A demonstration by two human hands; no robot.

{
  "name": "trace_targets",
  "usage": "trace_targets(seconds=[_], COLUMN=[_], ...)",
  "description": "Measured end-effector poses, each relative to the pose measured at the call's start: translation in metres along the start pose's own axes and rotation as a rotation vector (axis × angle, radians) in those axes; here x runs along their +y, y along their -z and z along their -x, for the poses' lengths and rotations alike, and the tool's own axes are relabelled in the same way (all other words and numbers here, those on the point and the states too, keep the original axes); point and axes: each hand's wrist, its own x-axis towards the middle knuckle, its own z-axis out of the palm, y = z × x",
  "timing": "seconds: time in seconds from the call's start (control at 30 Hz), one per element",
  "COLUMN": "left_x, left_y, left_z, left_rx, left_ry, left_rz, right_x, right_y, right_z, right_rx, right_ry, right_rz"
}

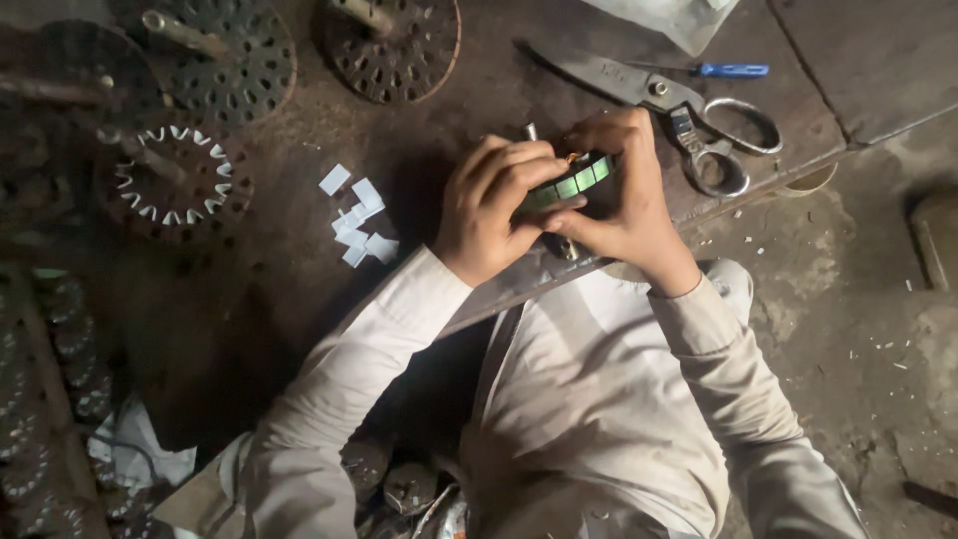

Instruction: The person inserts small white rectangular pieces into slots on a cylindrical metal component with copper windings. They use pliers to adjust the component and repeatedly place pieces into the slots.

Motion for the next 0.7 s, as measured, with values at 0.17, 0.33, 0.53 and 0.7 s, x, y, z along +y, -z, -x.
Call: trace_targets(seconds=[0.17, 0.33, 0.53, 0.7], left_x=[0.000, 0.007, -0.004, -0.005], left_y=[-0.001, 0.001, 0.018, 0.014], left_z=[-0.004, -0.009, -0.016, -0.013], left_rx=[0.013, 0.041, -0.102, -0.049], left_ry=[-0.015, 0.004, 0.001, 0.065], left_rz=[0.004, 0.011, 0.020, -0.046], right_x=[0.000, -0.001, -0.004, -0.007], right_y=[0.000, 0.002, 0.003, 0.005], right_z=[0.002, 0.002, 0.000, 0.000], right_rx=[0.012, 0.014, 0.054, 0.092], right_ry=[-0.014, -0.072, -0.114, -0.140], right_rz=[-0.025, -0.051, -0.062, -0.123])
